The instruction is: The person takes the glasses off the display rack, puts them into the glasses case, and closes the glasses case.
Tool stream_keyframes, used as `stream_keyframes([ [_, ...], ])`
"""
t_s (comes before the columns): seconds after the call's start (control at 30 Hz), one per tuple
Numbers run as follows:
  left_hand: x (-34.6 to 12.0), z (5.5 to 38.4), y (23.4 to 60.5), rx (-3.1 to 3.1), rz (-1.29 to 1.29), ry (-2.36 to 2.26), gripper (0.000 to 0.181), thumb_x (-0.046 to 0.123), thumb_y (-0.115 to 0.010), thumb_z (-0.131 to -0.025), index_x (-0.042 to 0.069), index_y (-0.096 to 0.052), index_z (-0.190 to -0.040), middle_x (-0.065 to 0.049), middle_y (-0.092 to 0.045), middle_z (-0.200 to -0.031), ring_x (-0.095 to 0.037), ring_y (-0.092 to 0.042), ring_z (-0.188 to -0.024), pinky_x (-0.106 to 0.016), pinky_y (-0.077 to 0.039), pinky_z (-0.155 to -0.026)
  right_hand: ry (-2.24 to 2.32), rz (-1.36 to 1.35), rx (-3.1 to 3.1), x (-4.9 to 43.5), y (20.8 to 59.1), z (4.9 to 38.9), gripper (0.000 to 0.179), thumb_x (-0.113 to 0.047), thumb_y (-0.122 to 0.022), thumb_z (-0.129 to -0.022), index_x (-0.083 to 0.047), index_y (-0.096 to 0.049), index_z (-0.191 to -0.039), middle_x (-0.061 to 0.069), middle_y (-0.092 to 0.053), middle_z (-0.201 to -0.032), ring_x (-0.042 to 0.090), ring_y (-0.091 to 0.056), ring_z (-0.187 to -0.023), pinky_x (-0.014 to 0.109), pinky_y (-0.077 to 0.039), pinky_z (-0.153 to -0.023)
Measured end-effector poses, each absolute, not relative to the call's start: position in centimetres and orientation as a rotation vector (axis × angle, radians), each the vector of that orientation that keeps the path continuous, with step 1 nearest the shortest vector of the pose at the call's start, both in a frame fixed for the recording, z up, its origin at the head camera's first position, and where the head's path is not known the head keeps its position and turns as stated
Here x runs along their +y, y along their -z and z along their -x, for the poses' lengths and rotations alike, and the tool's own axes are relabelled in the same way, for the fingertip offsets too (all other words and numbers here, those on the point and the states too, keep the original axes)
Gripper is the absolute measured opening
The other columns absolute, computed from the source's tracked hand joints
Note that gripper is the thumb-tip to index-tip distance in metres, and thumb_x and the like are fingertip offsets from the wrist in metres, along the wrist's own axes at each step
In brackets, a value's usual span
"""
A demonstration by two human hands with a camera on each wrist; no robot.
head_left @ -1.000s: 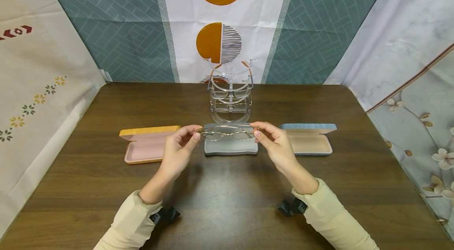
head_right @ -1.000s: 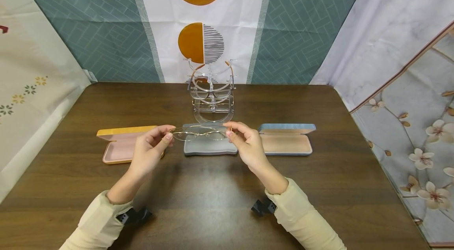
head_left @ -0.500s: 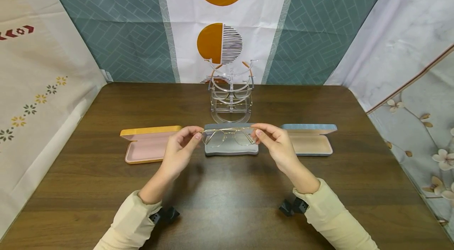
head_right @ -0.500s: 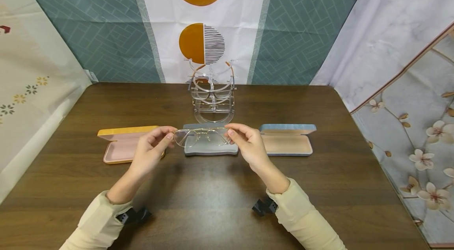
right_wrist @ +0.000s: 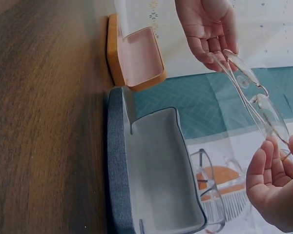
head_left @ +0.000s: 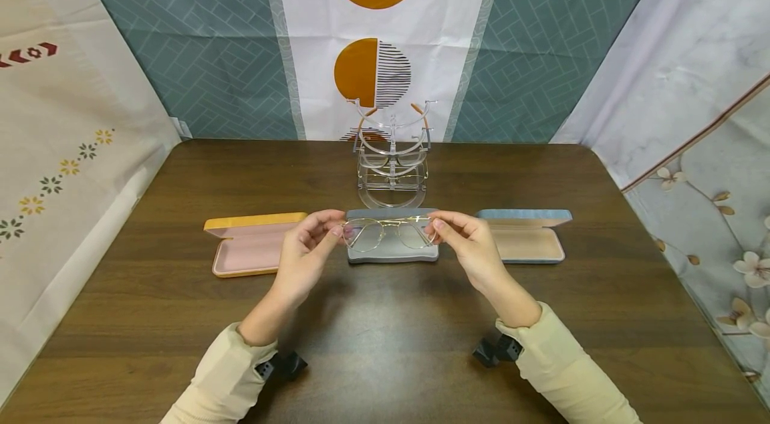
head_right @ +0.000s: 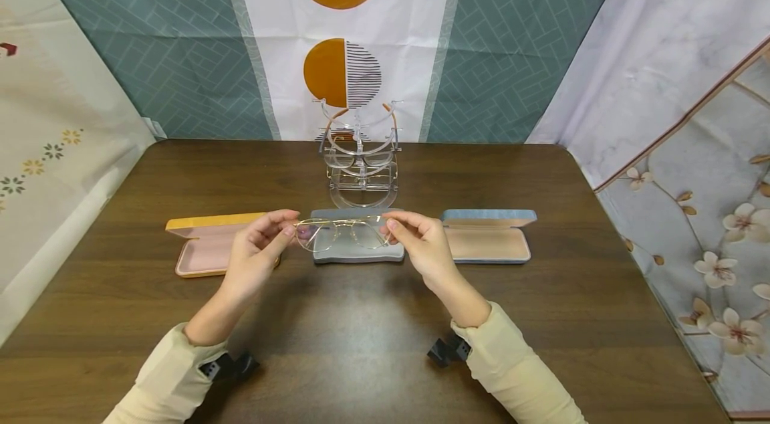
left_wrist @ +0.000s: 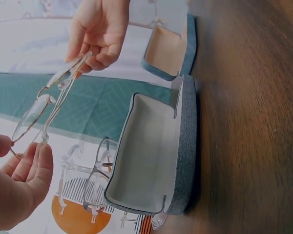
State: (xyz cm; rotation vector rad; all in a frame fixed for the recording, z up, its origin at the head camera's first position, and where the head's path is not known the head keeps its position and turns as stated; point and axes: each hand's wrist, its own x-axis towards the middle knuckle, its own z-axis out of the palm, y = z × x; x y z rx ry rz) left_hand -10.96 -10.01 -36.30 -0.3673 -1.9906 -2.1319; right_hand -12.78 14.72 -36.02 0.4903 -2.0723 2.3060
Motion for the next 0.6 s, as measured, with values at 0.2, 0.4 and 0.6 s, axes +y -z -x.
stream_keyframes([
  [0.2,-10.2,10.69,36.2,-1.991,0.459,2.128,0.029,-0.012,-0.054,-0.084,-0.018,-0.05,-0.112,-0.031,-0.058,-0.095,-0.017,-0.063,-0.084,-0.027,-0.052,-0.074,-2.334,-0.464,-2.067,14.63,36.08,12.86,0.026,0.007,-0.048,-0.09,0.027,-0.047,-0.106,-0.004,-0.065,-0.077,0.008,-0.058,-0.07,0.02,-0.05,-0.065],
  [0.4,-10.39,10.58,36.19,-2.025,0.583,2.041,0.049,-0.018,-0.062,-0.073,-0.012,-0.047,-0.119,-0.03,-0.055,-0.096,-0.015,-0.06,-0.086,-0.025,-0.051,-0.075,-2.347,-0.47,-2.058,14.61,36.12,12.95,0.026,0.004,-0.05,-0.09,0.026,-0.049,-0.104,-0.003,-0.064,-0.076,0.011,-0.059,-0.071,0.021,-0.05,-0.065],
  [0.6,-10.51,10.76,36.43,-2.097,0.617,1.919,0.062,-0.017,-0.072,-0.064,-0.005,-0.049,-0.121,-0.02,-0.058,-0.093,-0.01,-0.059,-0.086,-0.028,-0.051,-0.071,-2.352,-0.459,-2.055,14.57,36.19,12.99,0.027,0.003,-0.05,-0.09,0.027,-0.048,-0.104,-0.002,-0.064,-0.075,0.01,-0.058,-0.069,0.021,-0.05,-0.064],
])
